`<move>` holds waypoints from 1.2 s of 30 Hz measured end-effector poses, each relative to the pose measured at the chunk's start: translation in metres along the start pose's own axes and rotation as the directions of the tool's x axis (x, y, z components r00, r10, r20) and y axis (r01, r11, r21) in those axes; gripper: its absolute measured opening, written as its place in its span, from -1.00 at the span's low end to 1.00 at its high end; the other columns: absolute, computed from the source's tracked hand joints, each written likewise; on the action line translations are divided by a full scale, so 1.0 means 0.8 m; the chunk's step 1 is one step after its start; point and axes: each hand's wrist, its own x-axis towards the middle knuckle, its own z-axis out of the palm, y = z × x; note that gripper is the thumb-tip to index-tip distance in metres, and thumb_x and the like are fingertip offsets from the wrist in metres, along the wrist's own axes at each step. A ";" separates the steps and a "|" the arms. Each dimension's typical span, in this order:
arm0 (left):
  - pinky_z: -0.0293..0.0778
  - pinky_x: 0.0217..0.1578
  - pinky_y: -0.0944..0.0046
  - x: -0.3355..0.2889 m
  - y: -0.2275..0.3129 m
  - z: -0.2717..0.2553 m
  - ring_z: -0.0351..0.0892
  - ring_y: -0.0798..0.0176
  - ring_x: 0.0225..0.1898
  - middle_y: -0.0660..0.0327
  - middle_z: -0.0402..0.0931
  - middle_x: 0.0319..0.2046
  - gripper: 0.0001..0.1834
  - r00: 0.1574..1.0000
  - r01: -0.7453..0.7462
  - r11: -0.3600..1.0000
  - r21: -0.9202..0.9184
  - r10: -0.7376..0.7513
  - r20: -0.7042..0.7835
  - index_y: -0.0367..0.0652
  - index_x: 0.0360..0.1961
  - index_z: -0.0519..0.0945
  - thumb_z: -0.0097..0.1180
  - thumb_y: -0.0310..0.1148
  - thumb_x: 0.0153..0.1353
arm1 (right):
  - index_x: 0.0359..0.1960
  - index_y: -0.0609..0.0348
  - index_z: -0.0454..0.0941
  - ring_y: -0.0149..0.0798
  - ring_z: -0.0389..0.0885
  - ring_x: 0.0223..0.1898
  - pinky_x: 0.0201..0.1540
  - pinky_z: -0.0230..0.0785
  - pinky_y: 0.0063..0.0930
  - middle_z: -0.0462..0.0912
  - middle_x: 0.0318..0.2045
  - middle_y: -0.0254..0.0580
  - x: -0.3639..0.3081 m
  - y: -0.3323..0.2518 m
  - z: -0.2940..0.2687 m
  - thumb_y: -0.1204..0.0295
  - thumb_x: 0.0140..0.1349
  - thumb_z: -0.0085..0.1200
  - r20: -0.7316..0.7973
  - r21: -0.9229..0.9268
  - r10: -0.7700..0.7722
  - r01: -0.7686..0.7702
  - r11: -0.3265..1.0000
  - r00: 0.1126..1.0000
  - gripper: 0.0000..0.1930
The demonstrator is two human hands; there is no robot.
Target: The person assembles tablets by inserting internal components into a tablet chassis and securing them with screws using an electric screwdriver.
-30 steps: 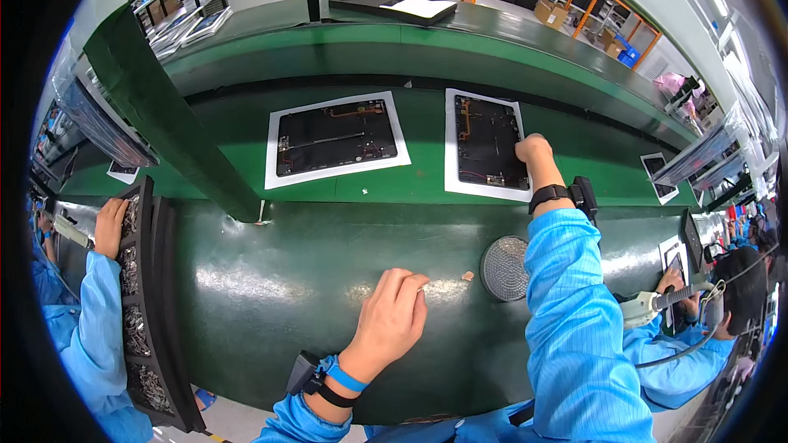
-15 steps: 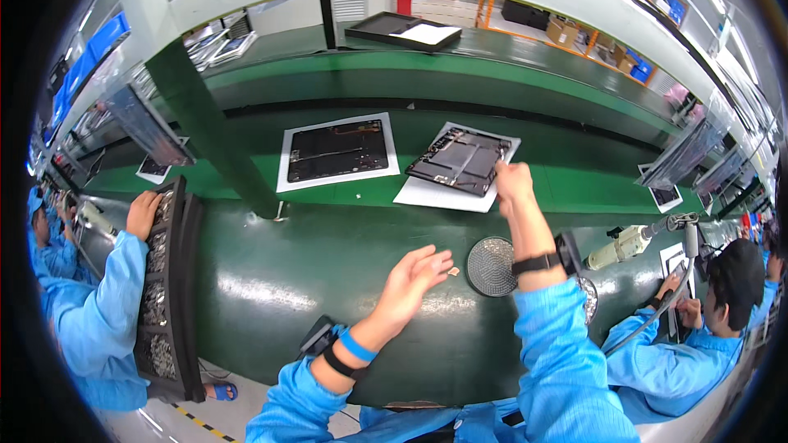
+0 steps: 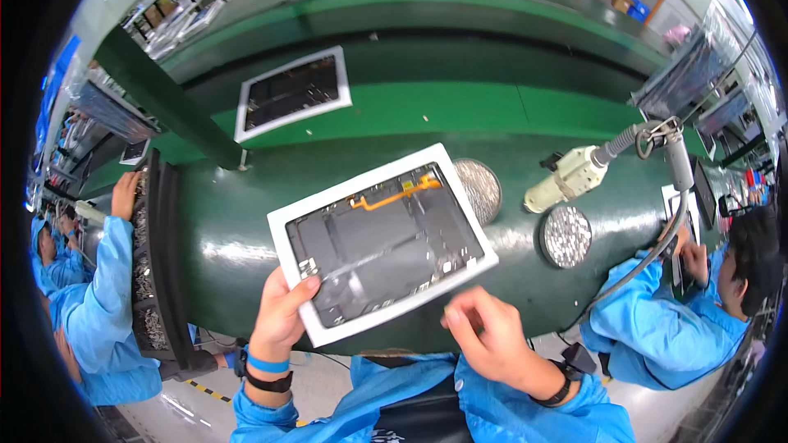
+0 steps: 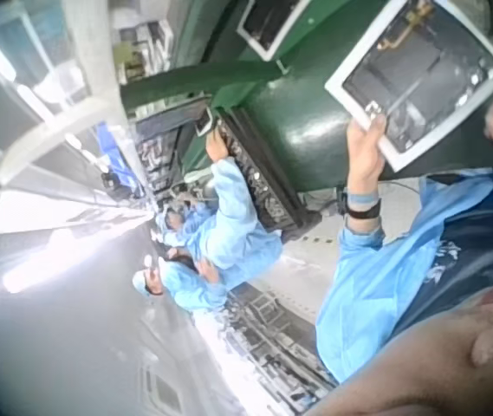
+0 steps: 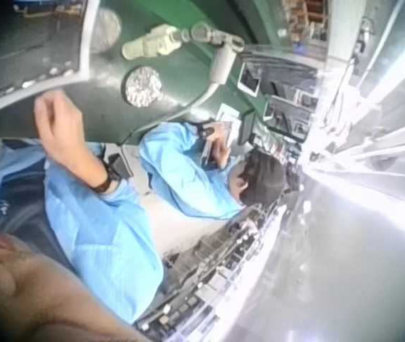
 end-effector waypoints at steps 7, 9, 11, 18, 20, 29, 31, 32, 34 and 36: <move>0.47 0.30 0.19 -0.002 -0.046 0.034 0.59 0.30 0.20 0.13 0.63 0.23 -0.48 0.935 0.270 0.953 0.138 -0.294 0.200 -0.39 0.41 0.43 0.16 -0.57 0.46 | -0.27 0.19 0.62 -0.24 0.58 -0.63 -0.59 0.43 -0.34 0.64 -0.51 -0.23 -0.042 0.028 -0.076 0.57 0.26 0.37 0.090 -0.284 -0.317 0.330 0.900 0.944 -0.87; 0.47 0.30 0.18 0.001 -0.053 0.040 0.59 0.29 0.20 0.13 0.63 0.23 -0.47 0.925 0.281 0.942 0.186 -0.317 0.209 -0.39 0.42 0.42 0.17 -0.57 0.46 | -0.26 0.19 0.60 -0.11 0.63 -0.58 -0.51 0.50 -0.26 0.66 -0.47 -0.16 -0.040 0.042 -0.081 0.55 0.29 0.35 0.057 -0.351 -0.251 0.254 0.901 0.966 -0.87; 0.46 0.31 0.19 0.000 -0.057 0.046 0.59 0.28 0.21 0.13 0.62 0.24 -0.44 0.924 0.270 0.937 0.224 -0.317 0.215 -0.38 0.44 0.40 0.18 -0.58 0.45 | -0.26 0.19 0.60 -0.06 0.65 -0.55 -0.48 0.52 -0.21 0.67 -0.44 -0.13 -0.043 0.059 -0.087 0.54 0.30 0.34 0.044 -0.395 -0.217 0.217 0.893 0.975 -0.88; 0.48 0.28 0.21 0.011 -0.081 0.067 0.61 0.28 0.19 0.12 0.64 0.21 -0.47 0.942 0.234 0.940 0.249 -0.283 0.182 -0.38 0.41 0.40 0.19 -0.51 0.48 | -0.22 0.14 0.46 0.06 0.72 -0.44 -0.44 0.55 -0.06 0.62 -0.40 -0.08 -0.033 0.098 -0.084 0.30 0.46 0.23 -0.182 -0.778 0.044 -0.171 0.605 0.982 -0.77; 0.56 0.15 0.20 0.014 -0.076 0.073 0.66 0.25 0.16 -0.01 0.67 0.16 -0.52 0.982 0.089 0.773 0.628 -0.174 0.076 -0.38 0.35 0.44 0.22 -0.45 0.49 | -0.24 0.12 0.45 0.06 0.71 -0.48 -0.46 0.53 -0.02 0.61 -0.41 -0.10 -0.030 0.107 -0.082 0.30 0.48 0.20 -0.216 -0.836 0.064 -0.218 0.504 0.974 -0.78; 0.53 0.00 -0.06 0.039 -0.035 0.152 0.59 -0.21 -0.03 -0.13 0.52 -0.04 -0.57 0.890 -0.304 -0.046 0.952 0.343 0.301 -0.37 0.18 0.54 0.30 -0.54 0.31 | 0.33 0.56 0.25 0.20 0.47 0.10 0.22 0.33 -0.04 0.41 0.08 0.27 0.044 0.059 -0.120 0.31 0.29 0.44 -0.569 -0.678 -0.280 -0.248 0.692 0.773 -0.23; 0.51 0.05 -0.07 0.065 -0.047 0.182 0.56 -0.23 0.00 -0.12 0.51 -0.04 -0.57 0.768 -0.563 -0.012 0.826 0.362 0.528 -0.36 0.14 0.55 0.30 -0.60 0.24 | 0.40 0.47 0.22 -0.07 0.45 0.22 0.26 0.36 -0.13 0.35 0.27 0.14 0.104 0.050 -0.129 0.19 0.34 0.46 -0.640 -0.678 -0.400 -0.238 0.695 0.656 -0.16; 0.51 0.05 -0.06 0.076 -0.058 0.193 0.55 -0.25 0.00 -0.12 0.51 -0.03 -0.54 0.763 -0.587 0.014 0.810 0.344 0.547 -0.36 0.12 0.56 0.33 -0.64 0.18 | 0.40 0.47 0.22 -0.07 0.45 0.22 0.26 0.36 -0.13 0.35 0.27 0.14 0.137 0.054 -0.134 0.19 0.34 0.46 -0.638 -0.683 -0.403 -0.242 0.689 0.656 -0.16; 0.50 0.06 -0.07 0.095 -0.079 0.200 0.53 -0.25 0.01 -0.12 0.50 -0.01 -0.53 0.741 -0.647 0.094 0.757 0.315 0.594 -0.34 0.12 0.56 0.34 -0.64 0.16 | 0.31 0.45 0.31 -0.13 0.55 0.14 0.14 0.46 -0.23 0.46 0.21 0.09 0.186 0.059 -0.142 0.21 0.35 0.48 -0.672 -0.666 -0.527 -0.114 0.737 0.520 -0.26; 0.49 0.07 -0.08 0.101 -0.090 0.196 0.53 -0.25 0.02 -0.11 0.49 0.00 -0.53 0.743 -0.650 0.111 0.751 0.300 0.599 -0.34 0.12 0.55 0.34 -0.64 0.15 | 0.27 0.43 0.36 -0.19 0.60 0.05 0.07 0.51 -0.28 0.52 0.15 0.03 0.191 0.057 -0.149 0.25 0.37 0.46 -0.709 -0.550 -0.428 -0.060 0.833 0.561 -0.34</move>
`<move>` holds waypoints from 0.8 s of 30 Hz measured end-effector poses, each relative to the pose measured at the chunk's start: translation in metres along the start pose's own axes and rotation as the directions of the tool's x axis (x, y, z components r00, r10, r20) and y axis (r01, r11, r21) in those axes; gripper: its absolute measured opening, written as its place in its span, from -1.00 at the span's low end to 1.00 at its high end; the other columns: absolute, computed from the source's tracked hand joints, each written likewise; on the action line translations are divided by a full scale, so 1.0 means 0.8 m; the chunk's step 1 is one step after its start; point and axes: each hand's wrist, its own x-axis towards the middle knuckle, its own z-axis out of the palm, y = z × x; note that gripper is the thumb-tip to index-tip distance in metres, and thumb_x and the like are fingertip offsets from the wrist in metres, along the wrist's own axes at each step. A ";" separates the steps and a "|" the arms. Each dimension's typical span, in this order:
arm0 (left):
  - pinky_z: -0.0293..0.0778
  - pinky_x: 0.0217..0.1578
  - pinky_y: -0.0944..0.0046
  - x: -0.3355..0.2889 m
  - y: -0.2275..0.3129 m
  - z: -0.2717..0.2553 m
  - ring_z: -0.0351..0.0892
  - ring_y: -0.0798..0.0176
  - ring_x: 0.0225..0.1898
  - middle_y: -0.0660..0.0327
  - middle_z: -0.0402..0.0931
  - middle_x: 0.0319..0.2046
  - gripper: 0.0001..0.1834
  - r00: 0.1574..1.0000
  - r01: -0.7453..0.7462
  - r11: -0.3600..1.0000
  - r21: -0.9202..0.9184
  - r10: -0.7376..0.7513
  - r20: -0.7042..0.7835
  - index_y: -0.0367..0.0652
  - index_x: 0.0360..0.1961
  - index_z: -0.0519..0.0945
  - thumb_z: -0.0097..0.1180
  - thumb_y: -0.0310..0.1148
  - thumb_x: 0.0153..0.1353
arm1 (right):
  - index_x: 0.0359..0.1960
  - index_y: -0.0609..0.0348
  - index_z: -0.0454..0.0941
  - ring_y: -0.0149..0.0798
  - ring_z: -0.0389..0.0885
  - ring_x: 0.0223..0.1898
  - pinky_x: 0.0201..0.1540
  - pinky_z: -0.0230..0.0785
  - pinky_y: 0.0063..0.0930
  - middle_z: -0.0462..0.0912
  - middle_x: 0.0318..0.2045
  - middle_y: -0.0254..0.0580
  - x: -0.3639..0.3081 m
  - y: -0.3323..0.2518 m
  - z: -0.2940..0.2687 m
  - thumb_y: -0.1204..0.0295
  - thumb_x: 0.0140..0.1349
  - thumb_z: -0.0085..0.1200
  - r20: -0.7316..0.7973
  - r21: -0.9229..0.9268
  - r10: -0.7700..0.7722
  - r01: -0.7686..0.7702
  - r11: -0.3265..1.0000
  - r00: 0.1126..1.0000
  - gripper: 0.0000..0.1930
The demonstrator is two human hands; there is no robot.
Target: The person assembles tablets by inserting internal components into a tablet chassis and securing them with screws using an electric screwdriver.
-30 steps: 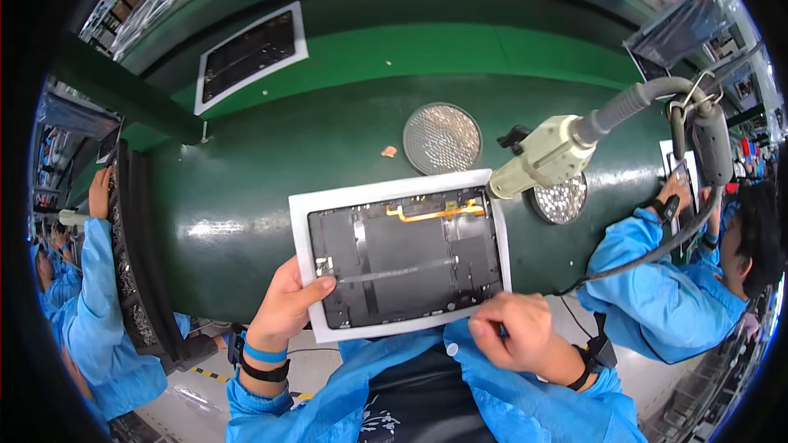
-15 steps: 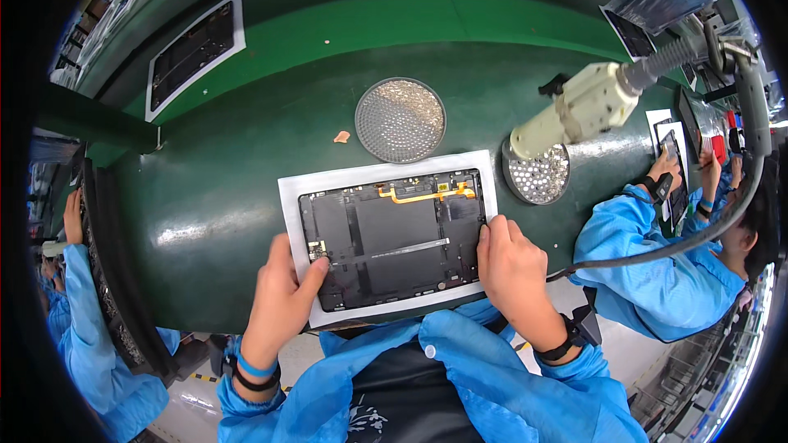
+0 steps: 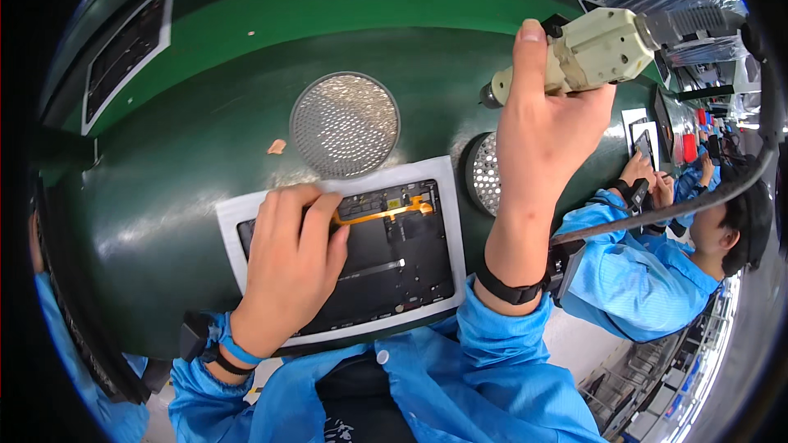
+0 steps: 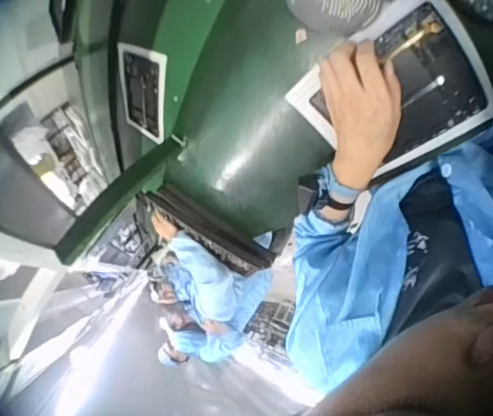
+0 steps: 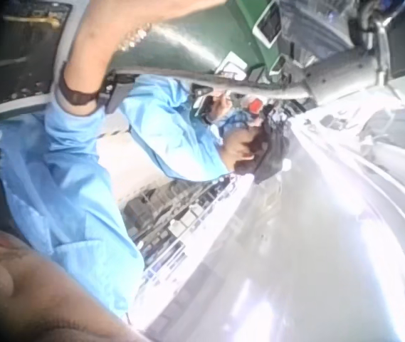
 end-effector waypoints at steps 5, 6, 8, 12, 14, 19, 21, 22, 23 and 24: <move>0.49 0.03 -0.11 -0.005 -0.015 0.012 0.51 -0.21 0.01 -0.06 0.50 0.03 -0.39 0.999 0.021 0.999 0.043 -0.023 0.038 -0.34 0.14 0.57 0.43 -0.63 0.00 | 0.17 0.36 0.44 -0.30 0.71 -0.14 -0.02 0.70 -0.33 0.66 -0.06 -0.12 -0.029 0.024 -0.017 0.45 0.49 0.29 -0.147 0.413 0.074 -0.006 0.911 0.986 -0.63; 0.49 0.04 -0.12 -0.004 -0.017 0.014 0.51 -0.21 0.02 -0.05 0.50 0.03 -0.40 0.998 0.038 0.999 0.032 -0.040 0.056 -0.34 0.14 0.58 0.43 -0.62 -0.01 | 0.12 0.29 0.43 -0.38 0.64 -0.23 -0.17 0.61 -0.45 0.62 -0.12 -0.15 -0.039 0.028 -0.021 0.47 0.51 0.23 -0.215 0.409 0.084 0.012 0.912 0.973 -0.71; 0.48 0.04 -0.13 0.001 -0.016 0.010 0.51 -0.22 0.03 -0.05 0.50 0.03 -0.41 0.996 0.054 0.998 0.037 -0.057 0.074 -0.33 0.12 0.59 0.43 -0.62 -0.01 | 0.13 0.14 0.39 -0.52 0.45 -0.42 -0.38 0.38 -0.59 0.52 -0.22 -0.32 -0.045 0.039 -0.047 0.46 0.52 0.17 -0.106 0.449 -0.004 0.052 0.892 0.994 -0.73; 0.48 0.02 -0.13 0.005 -0.022 0.011 0.50 -0.21 0.01 -0.05 0.49 0.02 -0.44 0.992 0.065 0.998 0.016 -0.066 0.109 -0.33 0.11 0.60 0.39 -0.64 0.01 | 0.25 -0.02 0.24 -0.44 0.40 -0.57 -0.53 0.24 -0.49 0.48 -0.27 -0.38 -0.065 0.040 -0.056 0.50 0.29 0.47 0.007 0.789 -0.045 0.022 0.614 0.999 -0.35; 0.48 0.01 -0.12 0.005 -0.025 0.010 0.51 -0.20 0.00 -0.06 0.50 0.02 -0.44 0.989 0.071 0.997 0.014 -0.073 0.129 -0.33 0.12 0.61 0.38 -0.64 0.01 | 0.18 0.08 0.26 -0.57 0.29 -0.55 -0.50 0.13 -0.64 0.38 -0.30 -0.43 -0.063 0.046 -0.045 0.26 0.43 0.30 0.068 0.750 -0.174 0.065 0.658 0.982 -0.51; 0.47 -0.02 -0.10 0.005 -0.025 0.009 0.51 -0.17 -0.03 -0.06 0.51 0.00 -0.40 0.981 0.082 0.996 0.042 -0.088 0.171 -0.31 0.15 0.61 0.37 -0.66 -0.02 | 0.19 0.16 0.24 -0.56 0.32 -0.53 -0.49 0.15 -0.63 0.39 -0.28 -0.39 -0.061 0.072 -0.033 0.08 0.43 0.34 0.075 0.782 -0.233 0.088 0.617 0.970 -0.39; 0.43 0.08 -0.11 0.007 -0.021 0.004 0.49 -0.18 0.02 -0.07 0.48 0.03 -0.39 0.970 0.113 0.993 0.030 -0.117 0.211 -0.31 0.16 0.58 0.33 -0.70 -0.01 | 0.19 0.17 0.23 -0.55 0.32 -0.53 -0.49 0.15 -0.62 0.39 -0.28 -0.38 -0.059 0.076 -0.033 0.03 0.43 0.34 0.077 0.780 -0.234 0.087 0.619 0.969 -0.36; 0.40 0.17 -0.12 0.007 -0.020 0.002 0.47 -0.20 0.07 -0.09 0.45 0.05 -0.38 0.960 0.140 0.990 0.024 -0.142 0.243 -0.31 0.17 0.55 0.29 -0.75 0.00 | 0.19 0.17 0.23 -0.55 0.33 -0.53 -0.49 0.16 -0.61 0.39 -0.28 -0.38 -0.060 0.076 -0.034 0.03 0.43 0.33 0.093 0.778 -0.231 0.074 0.624 0.968 -0.36; 0.39 0.18 -0.11 0.006 -0.021 0.002 0.47 -0.19 0.08 -0.08 0.45 0.05 -0.37 0.958 0.138 0.990 0.032 -0.142 0.249 -0.30 0.19 0.54 0.28 -0.75 0.01 | 0.20 0.17 0.23 -0.54 0.33 -0.53 -0.48 0.17 -0.61 0.39 -0.28 -0.38 -0.060 0.077 -0.034 0.02 0.44 0.32 0.109 0.776 -0.229 0.061 0.627 0.967 -0.36; 0.39 0.18 -0.11 0.007 -0.019 0.003 0.47 -0.19 0.08 -0.08 0.45 0.05 -0.37 0.957 0.139 0.990 0.027 -0.142 0.255 -0.30 0.19 0.54 0.28 -0.75 0.01 | 0.20 0.17 0.23 -0.54 0.33 -0.53 -0.48 0.17 -0.61 0.39 -0.28 -0.38 -0.059 0.078 -0.033 0.02 0.44 0.32 0.113 0.772 -0.225 0.057 0.633 0.968 -0.36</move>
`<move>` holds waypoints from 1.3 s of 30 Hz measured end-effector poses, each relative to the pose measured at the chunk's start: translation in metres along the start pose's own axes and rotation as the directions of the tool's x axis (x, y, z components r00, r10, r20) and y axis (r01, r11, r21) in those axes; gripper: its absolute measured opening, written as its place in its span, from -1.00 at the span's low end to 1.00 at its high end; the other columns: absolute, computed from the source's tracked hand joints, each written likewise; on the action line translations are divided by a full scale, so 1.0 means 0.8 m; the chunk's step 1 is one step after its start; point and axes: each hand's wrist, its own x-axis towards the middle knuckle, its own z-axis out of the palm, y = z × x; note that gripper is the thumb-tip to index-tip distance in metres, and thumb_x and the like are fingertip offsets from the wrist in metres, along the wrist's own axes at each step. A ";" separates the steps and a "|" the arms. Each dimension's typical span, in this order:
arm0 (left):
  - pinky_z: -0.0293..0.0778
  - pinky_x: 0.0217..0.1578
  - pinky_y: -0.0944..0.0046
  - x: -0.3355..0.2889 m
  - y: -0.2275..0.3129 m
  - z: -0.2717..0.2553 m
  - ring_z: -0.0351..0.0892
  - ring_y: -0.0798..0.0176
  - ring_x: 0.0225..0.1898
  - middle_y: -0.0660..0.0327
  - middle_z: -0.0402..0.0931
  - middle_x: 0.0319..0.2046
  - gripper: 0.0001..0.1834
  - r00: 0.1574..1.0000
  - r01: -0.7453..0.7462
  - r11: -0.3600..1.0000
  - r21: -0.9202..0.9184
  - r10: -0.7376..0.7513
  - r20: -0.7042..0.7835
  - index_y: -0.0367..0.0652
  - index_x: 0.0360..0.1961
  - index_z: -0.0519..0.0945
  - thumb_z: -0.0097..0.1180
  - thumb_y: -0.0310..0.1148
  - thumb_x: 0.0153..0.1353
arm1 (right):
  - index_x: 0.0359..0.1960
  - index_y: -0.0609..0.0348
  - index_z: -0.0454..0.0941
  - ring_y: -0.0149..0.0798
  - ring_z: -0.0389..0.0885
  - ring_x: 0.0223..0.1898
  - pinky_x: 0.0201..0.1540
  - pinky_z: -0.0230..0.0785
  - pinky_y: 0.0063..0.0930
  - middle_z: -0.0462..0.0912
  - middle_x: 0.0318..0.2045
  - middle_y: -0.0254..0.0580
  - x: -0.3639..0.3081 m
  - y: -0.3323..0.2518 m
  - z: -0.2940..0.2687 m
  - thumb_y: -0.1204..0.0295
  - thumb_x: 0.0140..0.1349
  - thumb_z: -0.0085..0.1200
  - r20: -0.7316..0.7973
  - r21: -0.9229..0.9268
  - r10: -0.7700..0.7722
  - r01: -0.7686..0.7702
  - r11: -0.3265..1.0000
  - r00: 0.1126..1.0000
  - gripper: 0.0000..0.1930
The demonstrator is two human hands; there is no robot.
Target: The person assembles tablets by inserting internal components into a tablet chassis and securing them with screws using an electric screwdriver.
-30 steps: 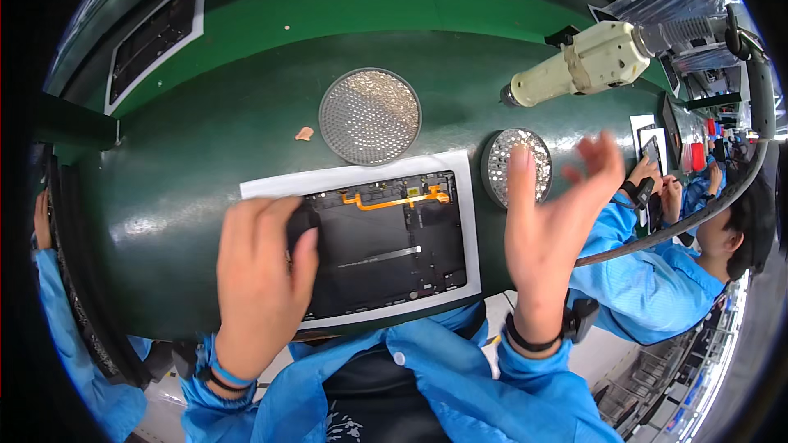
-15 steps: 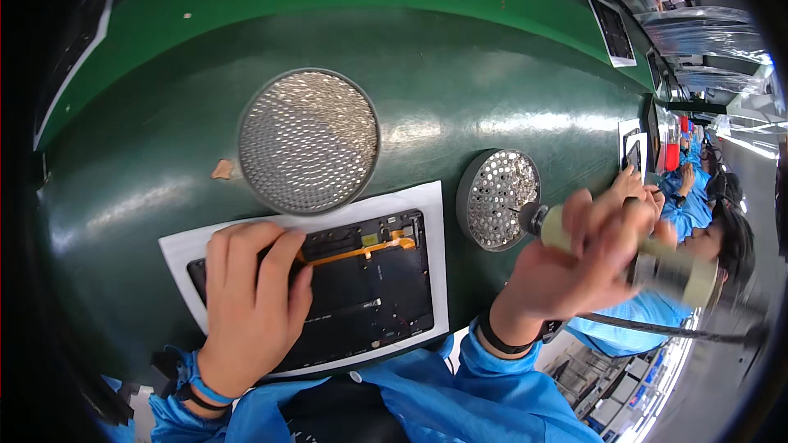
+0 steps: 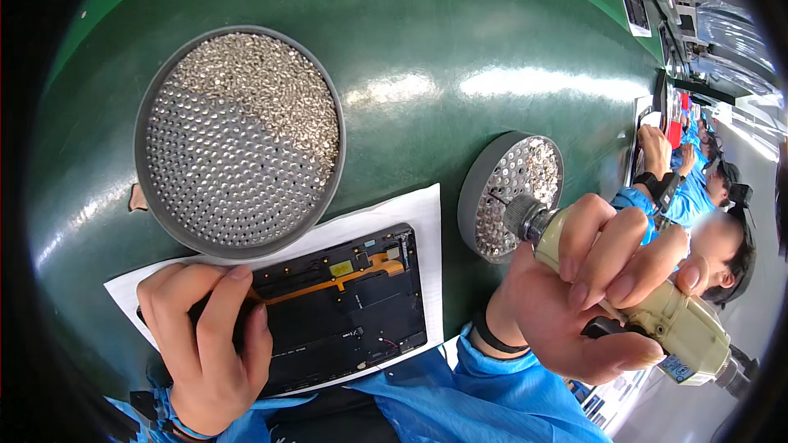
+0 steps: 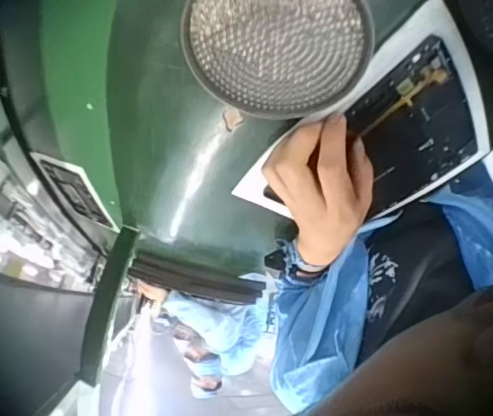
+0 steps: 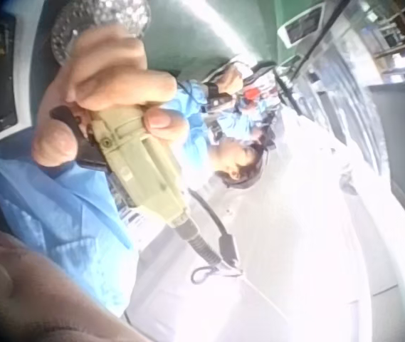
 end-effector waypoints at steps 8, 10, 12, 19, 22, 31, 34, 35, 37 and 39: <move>0.39 0.19 -0.12 -0.004 -0.002 -0.002 0.47 -0.17 0.07 -0.08 0.45 0.06 -0.38 1.000 0.011 1.000 0.017 -0.011 0.013 -0.29 0.22 0.54 0.28 -0.73 0.05 | 0.18 0.15 0.23 -0.55 0.35 -0.51 -0.47 0.21 -0.59 0.39 -0.28 -0.38 -0.001 -0.003 -0.002 0.04 0.46 0.29 0.032 -0.029 0.046 -0.045 0.999 0.998 -0.40; 0.39 0.18 -0.11 -0.004 -0.003 -0.002 0.47 -0.16 0.07 -0.08 0.45 0.06 -0.38 1.000 0.007 1.000 0.021 -0.007 0.011 -0.29 0.22 0.54 0.28 -0.73 0.06 | 0.18 0.15 0.23 -0.56 0.35 -0.50 -0.46 0.21 -0.59 0.39 -0.28 -0.38 0.000 -0.005 -0.001 0.04 0.46 0.28 0.042 -0.005 0.068 -0.068 0.998 0.997 -0.41; 0.40 0.17 -0.11 -0.005 -0.005 -0.002 0.47 -0.16 0.07 -0.08 0.45 0.06 -0.39 1.000 0.005 1.000 0.026 -0.005 0.008 -0.29 0.22 0.54 0.27 -0.73 0.07 | 0.17 0.14 0.23 -0.56 0.35 -0.50 -0.46 0.21 -0.59 0.39 -0.29 -0.38 -0.002 -0.003 -0.004 0.04 0.47 0.27 0.053 0.021 0.090 -0.091 0.996 0.995 -0.42; 0.41 0.15 -0.09 -0.005 -0.002 -0.003 0.46 -0.13 0.05 -0.08 0.44 0.05 -0.39 1.000 -0.002 1.000 0.027 0.002 0.008 -0.30 0.22 0.54 0.27 -0.72 0.08 | 0.14 0.17 0.25 -0.59 0.31 -0.59 -0.54 0.10 -0.67 0.37 -0.35 -0.39 0.004 -0.005 0.002 0.02 0.46 0.27 0.017 -0.037 0.052 -0.051 0.998 0.999 -0.42; 0.41 0.15 -0.08 -0.005 -0.003 -0.002 0.46 -0.13 0.05 -0.08 0.44 0.06 -0.39 1.000 -0.002 1.000 0.030 0.001 0.010 -0.30 0.22 0.54 0.28 -0.72 0.08 | 0.14 0.19 0.26 -0.59 0.30 -0.59 -0.54 0.11 -0.67 0.37 -0.34 -0.39 0.002 -0.003 0.001 0.00 0.45 0.26 0.021 -0.061 0.049 -0.047 0.997 0.999 -0.41; 0.42 0.13 -0.10 -0.008 -0.008 0.004 0.48 -0.16 0.04 -0.08 0.46 0.05 -0.37 1.000 0.001 1.000 -0.005 -0.001 -0.007 -0.30 0.19 0.57 0.33 -0.70 0.01 | 0.10 0.24 0.31 -0.55 0.38 -0.49 -0.44 0.21 -0.60 0.37 -0.31 -0.41 -0.005 -0.010 0.015 -0.07 0.39 0.35 -0.029 0.062 0.002 0.000 0.998 1.000 -0.33; 0.42 0.10 -0.12 0.001 -0.013 0.004 0.50 -0.19 0.02 -0.07 0.50 0.03 -0.35 0.999 0.004 0.999 -0.033 -0.005 -0.033 -0.29 0.17 0.59 0.37 -0.68 -0.06 | 0.15 0.23 0.30 -0.53 0.38 -0.48 -0.44 0.23 -0.56 0.39 -0.30 -0.42 0.002 -0.027 0.022 -0.05 0.38 0.37 0.096 0.172 0.103 -0.119 0.978 0.990 -0.32; 0.46 0.00 -0.08 0.003 -0.016 0.004 0.52 -0.15 -0.05 -0.04 0.52 -0.01 -0.38 0.997 -0.041 0.999 -0.018 0.040 -0.062 -0.30 0.15 0.62 0.39 -0.64 -0.05 | 0.18 0.22 0.28 -0.52 0.38 -0.47 -0.44 0.24 -0.55 0.39 -0.29 -0.41 0.003 -0.030 0.027 -0.05 0.39 0.36 0.130 0.176 0.121 -0.143 0.974 0.984 -0.31; 0.45 0.03 -0.14 -0.001 -0.016 0.007 0.52 -0.17 -0.02 -0.04 0.52 0.00 -0.32 0.997 -0.036 0.998 -0.044 0.033 -0.069 -0.27 0.17 0.59 0.39 -0.65 -0.10 | 0.26 0.20 0.24 -0.49 0.38 -0.46 -0.46 0.24 -0.52 0.40 -0.26 -0.39 0.000 -0.031 0.037 -0.04 0.41 0.35 0.197 0.188 0.142 -0.179 0.966 0.970 -0.28; 0.45 0.01 -0.13 -0.006 -0.018 0.009 0.51 -0.17 -0.03 -0.04 0.52 0.00 -0.31 0.996 -0.037 0.999 -0.035 0.034 -0.086 -0.28 0.18 0.59 0.40 -0.64 -0.11 | 0.33 0.18 0.21 -0.46 0.38 -0.45 -0.47 0.24 -0.49 0.41 -0.23 -0.37 -0.007 -0.030 0.044 -0.04 0.43 0.33 0.261 0.203 0.145 -0.201 0.958 0.954 -0.26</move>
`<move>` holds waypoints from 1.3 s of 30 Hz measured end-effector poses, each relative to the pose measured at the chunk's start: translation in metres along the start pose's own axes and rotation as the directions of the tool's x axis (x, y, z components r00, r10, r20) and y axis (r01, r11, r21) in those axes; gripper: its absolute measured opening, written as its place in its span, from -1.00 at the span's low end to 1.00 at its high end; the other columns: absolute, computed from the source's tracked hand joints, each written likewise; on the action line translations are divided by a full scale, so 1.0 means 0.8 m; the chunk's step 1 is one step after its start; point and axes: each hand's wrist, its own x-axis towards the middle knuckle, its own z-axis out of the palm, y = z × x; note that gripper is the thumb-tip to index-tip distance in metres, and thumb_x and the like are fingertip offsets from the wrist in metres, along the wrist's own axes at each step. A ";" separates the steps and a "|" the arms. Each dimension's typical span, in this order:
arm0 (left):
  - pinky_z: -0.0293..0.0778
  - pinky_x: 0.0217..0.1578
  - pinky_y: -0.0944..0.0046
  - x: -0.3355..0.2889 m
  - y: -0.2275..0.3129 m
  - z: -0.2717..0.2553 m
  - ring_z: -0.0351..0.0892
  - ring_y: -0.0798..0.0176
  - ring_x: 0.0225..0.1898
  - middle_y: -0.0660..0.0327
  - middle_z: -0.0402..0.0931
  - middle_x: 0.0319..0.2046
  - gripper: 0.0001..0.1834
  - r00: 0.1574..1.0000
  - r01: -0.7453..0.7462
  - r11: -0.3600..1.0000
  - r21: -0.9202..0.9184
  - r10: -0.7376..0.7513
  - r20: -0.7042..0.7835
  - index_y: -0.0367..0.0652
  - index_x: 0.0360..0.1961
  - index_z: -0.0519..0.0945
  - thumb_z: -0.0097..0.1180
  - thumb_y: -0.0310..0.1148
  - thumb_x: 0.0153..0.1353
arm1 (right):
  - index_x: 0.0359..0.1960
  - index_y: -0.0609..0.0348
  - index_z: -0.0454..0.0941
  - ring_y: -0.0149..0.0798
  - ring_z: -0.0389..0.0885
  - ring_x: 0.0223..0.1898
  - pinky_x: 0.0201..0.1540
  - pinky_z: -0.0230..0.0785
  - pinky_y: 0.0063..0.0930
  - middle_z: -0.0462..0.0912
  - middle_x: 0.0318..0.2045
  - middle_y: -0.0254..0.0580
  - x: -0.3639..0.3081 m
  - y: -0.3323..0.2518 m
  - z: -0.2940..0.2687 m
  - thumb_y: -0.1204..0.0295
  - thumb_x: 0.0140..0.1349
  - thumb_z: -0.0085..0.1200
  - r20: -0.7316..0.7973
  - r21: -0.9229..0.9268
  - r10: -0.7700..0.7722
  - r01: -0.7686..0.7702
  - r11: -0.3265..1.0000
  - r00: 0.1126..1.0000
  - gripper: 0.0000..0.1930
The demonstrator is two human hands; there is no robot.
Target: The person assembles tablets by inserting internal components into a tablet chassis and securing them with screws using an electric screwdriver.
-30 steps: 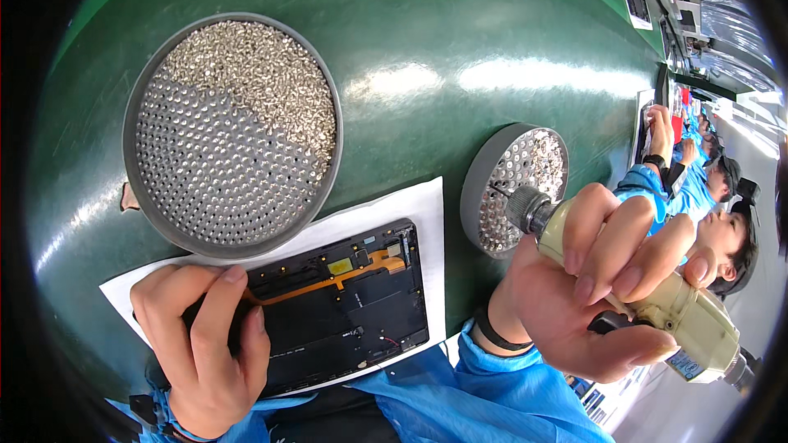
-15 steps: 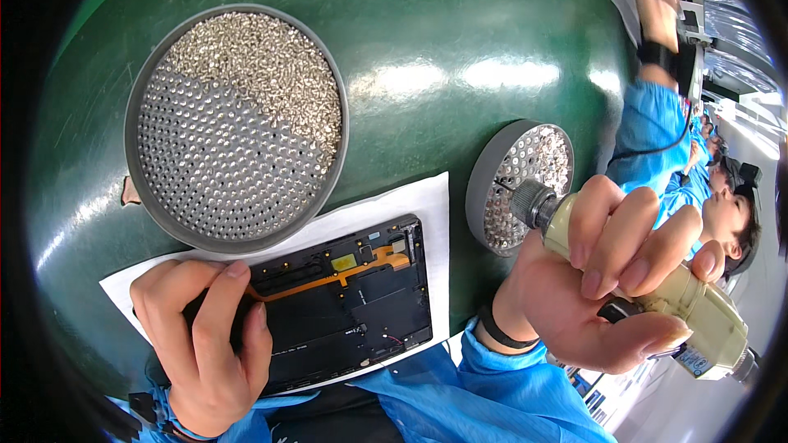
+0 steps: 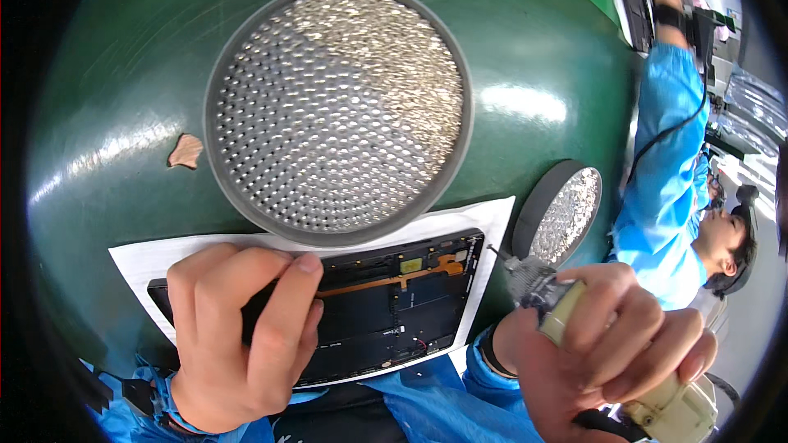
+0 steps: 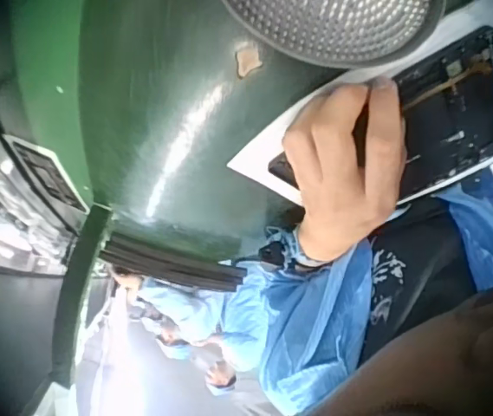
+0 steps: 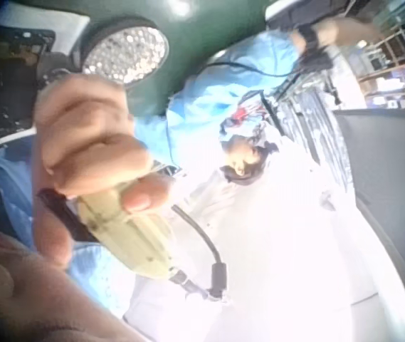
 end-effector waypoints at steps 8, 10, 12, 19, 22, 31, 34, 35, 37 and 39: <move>0.47 -0.06 -0.10 -0.001 0.000 -0.008 0.52 -0.15 -0.08 -0.04 0.53 0.01 -0.31 1.000 -0.023 1.000 0.000 0.023 0.002 -0.27 0.20 0.59 0.41 -0.63 -0.08 | 0.44 0.15 0.18 -0.42 0.36 -0.47 -0.52 0.24 -0.46 0.43 -0.19 -0.34 -0.003 0.000 0.016 0.00 0.47 0.29 0.087 -0.017 0.080 -0.079 0.997 0.993 -0.24; 0.47 -0.07 -0.10 -0.002 -0.003 -0.004 0.52 -0.15 -0.08 -0.04 0.53 0.00 -0.32 1.000 -0.017 1.000 -0.006 0.017 0.001 -0.27 0.20 0.59 0.41 -0.63 -0.07 | 0.44 0.14 0.19 -0.41 0.36 -0.49 -0.54 0.23 -0.45 0.43 -0.20 -0.34 0.003 -0.002 0.012 -0.01 0.49 0.27 0.110 -0.083 0.148 -0.139 0.987 0.983 -0.26; 0.47 -0.07 -0.10 -0.003 -0.005 -0.002 0.51 -0.14 -0.08 -0.04 0.53 0.00 -0.33 1.000 -0.019 1.000 -0.012 0.019 -0.001 -0.27 0.20 0.59 0.41 -0.62 -0.05 | 0.44 0.14 0.19 -0.41 0.36 -0.49 -0.55 0.23 -0.45 0.43 -0.20 -0.35 0.003 0.002 0.008 -0.02 0.49 0.26 0.122 -0.068 0.151 -0.143 0.987 0.981 -0.26; 0.47 -0.08 -0.09 0.001 -0.003 -0.006 0.51 -0.14 -0.09 -0.03 0.53 -0.01 -0.33 1.000 -0.024 1.000 -0.014 0.024 0.007 -0.27 0.20 0.60 0.42 -0.59 -0.03 | 0.43 0.11 0.19 -0.40 0.36 -0.48 -0.55 0.24 -0.45 0.41 -0.24 -0.35 0.009 0.012 0.006 -0.09 0.49 0.21 0.169 -0.016 0.145 -0.145 0.989 0.975 -0.26; 0.47 -0.07 -0.08 -0.002 -0.004 -0.009 0.51 -0.15 -0.08 -0.03 0.53 -0.02 -0.31 0.999 -0.033 0.999 -0.012 0.034 0.011 -0.28 0.19 0.60 0.43 -0.60 -0.07 | 0.13 0.08 0.29 -0.39 0.40 -0.67 -0.58 0.27 -0.48 0.55 -0.44 -0.31 0.000 0.011 0.031 0.66 0.01 0.49 -0.178 0.029 0.141 -0.138 0.990 0.974 -0.30; 0.54 -0.02 -0.13 -0.010 0.005 -0.006 0.56 -0.20 -0.05 -0.09 0.52 0.01 -0.32 0.997 -0.035 0.999 -0.014 0.034 -0.072 -0.34 0.17 0.58 0.45 -0.64 -0.09 | 0.19 0.16 0.27 -0.56 0.34 -0.55 -0.55 0.21 -0.66 0.41 -0.32 -0.41 -0.001 0.025 0.037 -0.11 0.29 0.46 -0.053 0.010 -0.091 0.092 0.996 0.994 -0.22; 0.59 -0.02 -0.12 -0.013 0.007 -0.009 0.60 -0.27 0.00 -0.13 0.54 0.08 -0.34 0.996 -0.051 0.997 -0.053 0.047 -0.079 -0.35 0.16 0.57 0.48 -0.64 -0.05 | 0.18 0.17 0.28 -0.54 0.37 -0.51 -0.46 0.26 -0.65 0.39 -0.35 -0.44 0.010 -0.021 0.029 0.00 0.28 0.49 -0.041 -0.054 -0.114 0.112 0.992 0.993 -0.26; 0.59 -0.02 -0.12 -0.012 0.005 -0.014 0.60 -0.27 0.00 -0.13 0.54 0.08 -0.34 0.995 -0.059 0.997 -0.048 0.055 -0.079 -0.35 0.16 0.57 0.48 -0.64 -0.05 | 0.18 0.17 0.28 -0.54 0.37 -0.51 -0.46 0.26 -0.65 0.39 -0.35 -0.44 0.018 -0.036 0.029 0.00 0.28 0.49 -0.046 -0.057 -0.121 0.119 0.991 0.992 -0.26; 0.60 -0.02 -0.11 -0.014 -0.001 -0.022 0.62 -0.26 0.01 -0.13 0.56 0.07 -0.35 0.992 -0.112 0.994 0.005 0.112 -0.054 -0.34 0.13 0.59 0.49 -0.63 -0.06 | 0.43 0.09 0.19 -0.40 0.39 -0.45 -0.52 0.28 -0.44 0.42 -0.24 -0.35 0.029 -0.056 0.027 -0.11 0.50 0.18 0.080 -0.085 -0.028 0.035 0.996 0.996 -0.27; 0.61 -0.02 -0.08 -0.020 -0.007 -0.022 0.63 -0.17 -0.01 -0.08 0.58 0.04 -0.48 0.989 -0.126 0.991 0.050 0.130 -0.075 -0.34 0.06 0.64 0.42 -0.56 -0.01 | 0.43 0.08 0.18 -0.39 0.40 -0.43 -0.49 0.31 -0.42 0.41 -0.23 -0.32 0.031 -0.049 0.025 -0.11 0.51 0.17 0.154 -0.081 0.011 0.001 0.997 0.988 -0.27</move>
